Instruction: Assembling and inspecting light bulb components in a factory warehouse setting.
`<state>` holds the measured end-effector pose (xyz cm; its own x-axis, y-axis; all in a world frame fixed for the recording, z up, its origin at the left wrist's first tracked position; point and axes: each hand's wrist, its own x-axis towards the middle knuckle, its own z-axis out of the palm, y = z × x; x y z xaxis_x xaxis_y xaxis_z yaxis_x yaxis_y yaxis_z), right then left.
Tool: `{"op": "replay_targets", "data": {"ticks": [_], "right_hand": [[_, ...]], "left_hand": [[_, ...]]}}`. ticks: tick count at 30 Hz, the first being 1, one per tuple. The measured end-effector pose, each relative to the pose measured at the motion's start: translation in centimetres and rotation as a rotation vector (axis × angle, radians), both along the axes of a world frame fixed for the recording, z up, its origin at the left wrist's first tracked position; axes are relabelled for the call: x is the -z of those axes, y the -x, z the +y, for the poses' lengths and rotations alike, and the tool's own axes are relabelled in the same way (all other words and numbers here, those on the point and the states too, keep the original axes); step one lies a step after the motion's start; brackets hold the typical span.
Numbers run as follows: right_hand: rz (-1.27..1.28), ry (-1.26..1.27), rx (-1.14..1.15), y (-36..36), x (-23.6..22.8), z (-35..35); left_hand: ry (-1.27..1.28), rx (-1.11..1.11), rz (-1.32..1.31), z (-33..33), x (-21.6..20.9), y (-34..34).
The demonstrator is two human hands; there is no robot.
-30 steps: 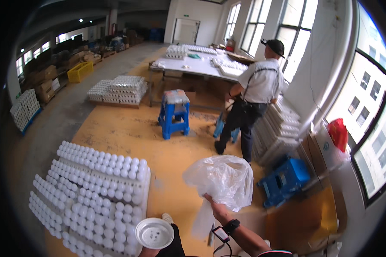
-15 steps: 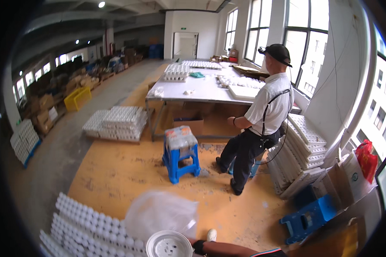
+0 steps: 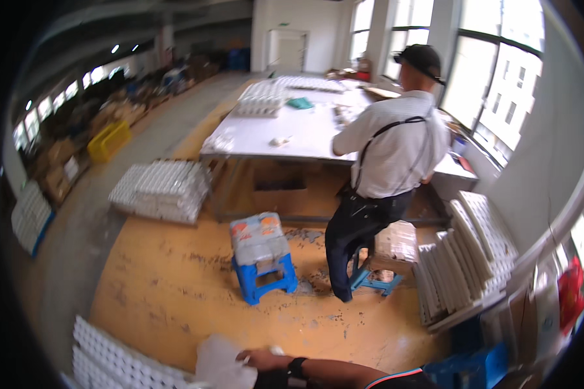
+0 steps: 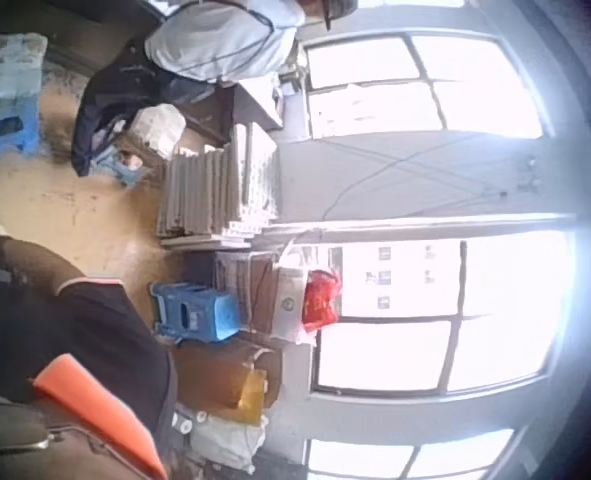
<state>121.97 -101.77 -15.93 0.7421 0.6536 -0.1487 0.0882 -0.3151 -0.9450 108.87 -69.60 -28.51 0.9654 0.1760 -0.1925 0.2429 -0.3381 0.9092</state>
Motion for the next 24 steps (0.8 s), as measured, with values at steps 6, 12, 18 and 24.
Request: {"op": "replay_targets", "data": {"ticks": [6, 12, 18, 24], "right_hand": [[0.393, 0.327, 0.521, -5.1, 10.8, -16.3], [0.502, 0.498, 0.642, -11.6, 16.5, -19.9], [0.805, 0.311, 0.839, -24.7, 17.8, -17.2], [0.812, 0.223, 0.734, -38.9, 12.6, -8.1]], "left_hand": [[0.251, -0.417, 0.161, -5.0, -4.5, -10.9], [0.379, -0.452, 0.057, -3.3, -4.4, -25.6], [0.395, -0.336, -0.088, 5.2, 1.4, -48.8], [0.294, -0.188, -0.117, 8.5, -6.2, -64.8]]}}
